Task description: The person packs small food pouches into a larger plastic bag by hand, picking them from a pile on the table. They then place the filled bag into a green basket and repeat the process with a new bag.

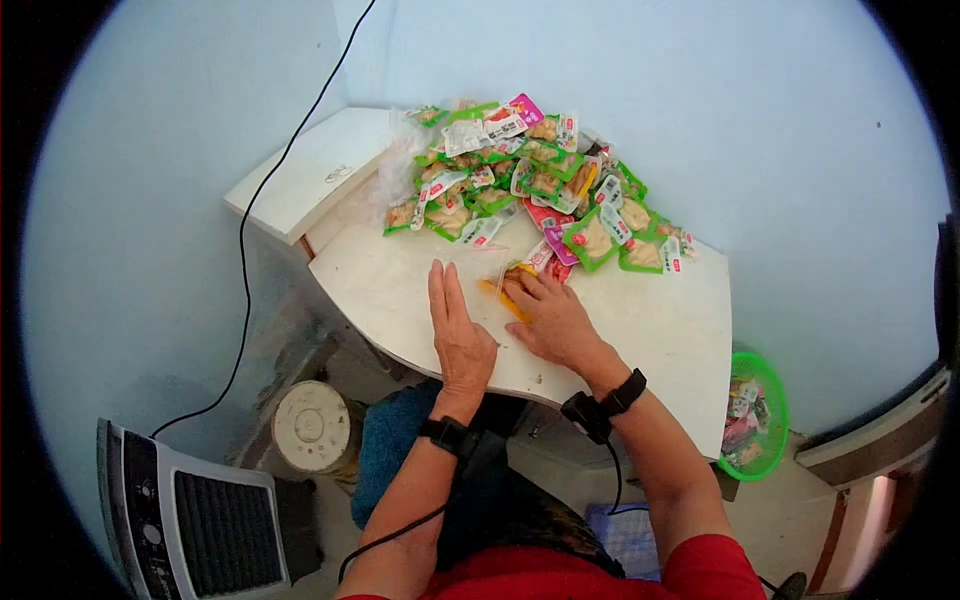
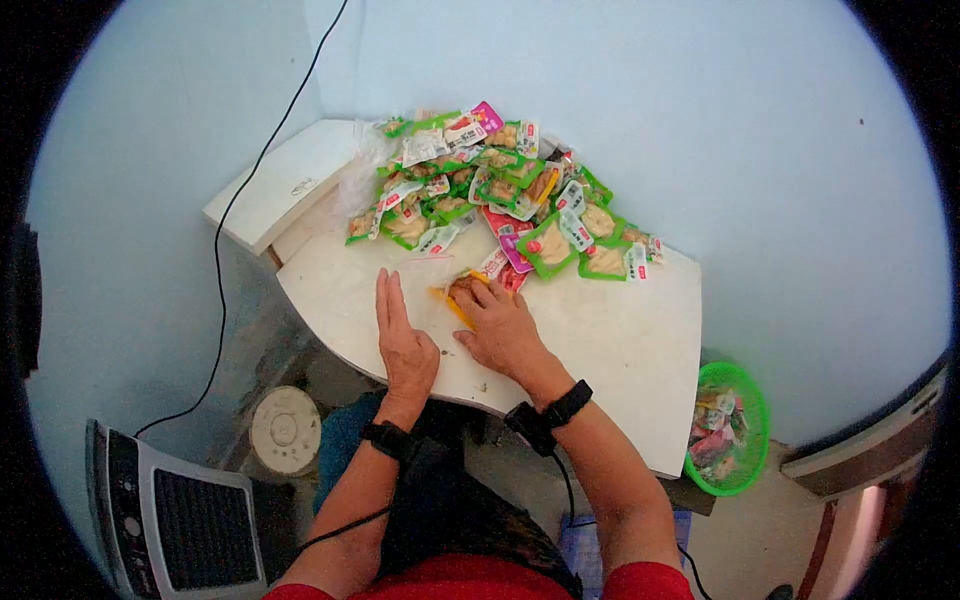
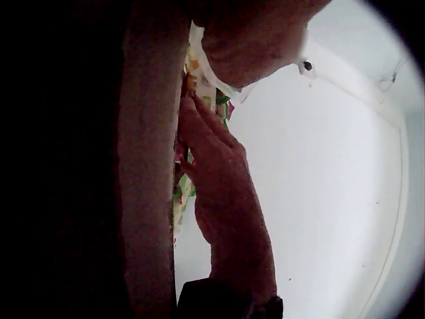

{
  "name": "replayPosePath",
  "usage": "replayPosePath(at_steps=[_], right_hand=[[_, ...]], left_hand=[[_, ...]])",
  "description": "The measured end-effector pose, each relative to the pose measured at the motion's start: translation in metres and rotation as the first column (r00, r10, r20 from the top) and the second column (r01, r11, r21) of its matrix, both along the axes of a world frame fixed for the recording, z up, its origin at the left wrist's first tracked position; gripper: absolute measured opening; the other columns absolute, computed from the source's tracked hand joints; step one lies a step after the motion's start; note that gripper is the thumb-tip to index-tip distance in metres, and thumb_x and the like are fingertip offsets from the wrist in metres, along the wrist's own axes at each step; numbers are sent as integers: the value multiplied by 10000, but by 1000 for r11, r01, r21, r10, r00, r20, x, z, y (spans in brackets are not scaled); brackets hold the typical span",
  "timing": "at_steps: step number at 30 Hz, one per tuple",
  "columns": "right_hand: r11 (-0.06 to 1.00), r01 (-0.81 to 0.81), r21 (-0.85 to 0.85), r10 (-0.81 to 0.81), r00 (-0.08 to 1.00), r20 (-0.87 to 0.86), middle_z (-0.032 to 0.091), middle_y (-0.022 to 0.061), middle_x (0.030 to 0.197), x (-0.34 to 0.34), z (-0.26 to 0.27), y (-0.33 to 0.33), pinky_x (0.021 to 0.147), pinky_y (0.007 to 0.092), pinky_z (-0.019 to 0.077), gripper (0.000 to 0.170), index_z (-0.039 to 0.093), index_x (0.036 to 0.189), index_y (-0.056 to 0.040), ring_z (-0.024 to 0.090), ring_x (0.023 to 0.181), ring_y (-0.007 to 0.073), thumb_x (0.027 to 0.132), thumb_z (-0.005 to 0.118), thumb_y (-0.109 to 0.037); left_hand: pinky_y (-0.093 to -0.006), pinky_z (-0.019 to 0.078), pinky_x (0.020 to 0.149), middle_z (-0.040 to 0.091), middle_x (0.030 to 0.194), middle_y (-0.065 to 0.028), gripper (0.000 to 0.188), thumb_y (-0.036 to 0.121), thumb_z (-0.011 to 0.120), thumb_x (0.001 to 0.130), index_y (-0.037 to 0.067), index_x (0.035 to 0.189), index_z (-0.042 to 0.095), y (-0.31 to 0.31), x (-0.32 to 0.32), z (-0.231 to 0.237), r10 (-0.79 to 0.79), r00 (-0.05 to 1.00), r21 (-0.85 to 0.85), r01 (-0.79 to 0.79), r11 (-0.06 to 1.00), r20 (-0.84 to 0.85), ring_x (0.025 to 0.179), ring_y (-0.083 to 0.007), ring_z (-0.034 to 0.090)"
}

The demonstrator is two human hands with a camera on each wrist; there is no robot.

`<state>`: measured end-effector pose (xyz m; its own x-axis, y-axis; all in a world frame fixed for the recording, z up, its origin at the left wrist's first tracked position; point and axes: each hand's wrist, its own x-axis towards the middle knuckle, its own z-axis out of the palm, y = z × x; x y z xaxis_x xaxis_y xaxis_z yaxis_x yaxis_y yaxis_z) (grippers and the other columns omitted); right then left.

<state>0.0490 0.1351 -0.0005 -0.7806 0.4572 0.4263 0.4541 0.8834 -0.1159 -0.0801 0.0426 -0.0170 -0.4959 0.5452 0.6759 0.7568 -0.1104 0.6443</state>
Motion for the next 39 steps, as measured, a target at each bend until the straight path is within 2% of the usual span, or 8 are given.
replayPosePath(at_steps=[9, 13, 21, 24, 27, 33, 36, 39], right_hand=[[993, 107, -47, -95, 974, 204, 545, 54, 1340, 65, 33, -26, 963, 543, 405, 554, 513, 1360, -219, 549, 1192, 288, 829, 611, -98], [985, 167, -44, -159, 976, 152, 623, 75, 1262, 113, 31, -9, 871, 432, 474, 523, 583, 1276, -178, 611, 1092, 298, 792, 552, 18], [865, 499, -52, -478, 851, 216, 675, 167, 1026, 127, 52, 44, 767, 479, 522, 269, 681, 1047, -78, 645, 934, 367, 803, 580, -28], [922, 386, 34, -379, 916, -134, 674, 181, 1009, 111, 34, 94, 782, 468, 531, 257, 687, 1010, -60, 645, 948, 370, 791, 565, -5], [961, 252, 112, -236, 962, -141, 667, 193, 1033, 81, 34, 115, 802, 466, 533, 281, 663, 1030, -40, 640, 972, 378, 780, 546, 12], [980, -188, -65, 194, 976, 95, 639, 172, 1193, 18, 22, 68, 933, 443, 494, 285, 640, 1152, -29, 594, 1126, 348, 881, 570, -84], [973, -168, 159, 134, 969, 206, 588, 113, 1195, 16, 0, 51, 928, 506, 463, 321, 576, 1152, -4, 528, 1184, 307, 854, 581, -121], [992, -122, 32, 108, 953, 283, 560, 113, 1253, 24, 4, 39, 965, 511, 437, 351, 546, 1220, -16, 485, 1243, 296, 912, 553, -182]], left_hand=[[-444, 272, 1165, 280, 1517, -271, 720, -175, 420, 732, -67, 1437, 326, -2, -3, -1, -35, 998, -18, 36, 999, 54, 1407, -443, 279], [-442, 269, 1167, 283, 1516, -271, 718, -174, 415, 732, -66, 1437, 331, -1, -3, -3, -47, 996, -22, 49, 999, 74, 1408, -441, 279], [-439, 268, 1168, 298, 1506, -281, 713, -183, 408, 728, -70, 1430, 349, -2, -3, -3, -63, 997, -39, 65, 997, 51, 1404, -438, 291], [-438, 272, 1166, 297, 1509, -279, 710, -180, 410, 731, -68, 1429, 354, 0, -4, -5, -69, 997, -25, 70, 997, 34, 1403, -438, 295], [-437, 279, 1163, 300, 1508, -276, 699, -176, 416, 738, -68, 1426, 358, -2, -2, -2, -73, 996, -51, 76, 996, 54, 1405, -435, 295], [-426, 287, 1162, 301, 1512, -263, 797, -187, 379, 673, -37, 1455, 331, 0, -3, -2, -48, 998, -59, 51, 997, 38, 1392, -431, 320], [-430, 292, 1160, 304, 1509, -265, 794, -189, 390, 677, -39, 1454, 331, 1, -3, -4, -54, 998, -45, 55, 997, 36, 1389, -433, 325], [-435, 299, 1155, 305, 1508, -267, 793, -192, 396, 678, -39, 1454, 334, 1, -4, -5, -34, 999, -52, 34, 998, 5, 1383, -437, 331]])
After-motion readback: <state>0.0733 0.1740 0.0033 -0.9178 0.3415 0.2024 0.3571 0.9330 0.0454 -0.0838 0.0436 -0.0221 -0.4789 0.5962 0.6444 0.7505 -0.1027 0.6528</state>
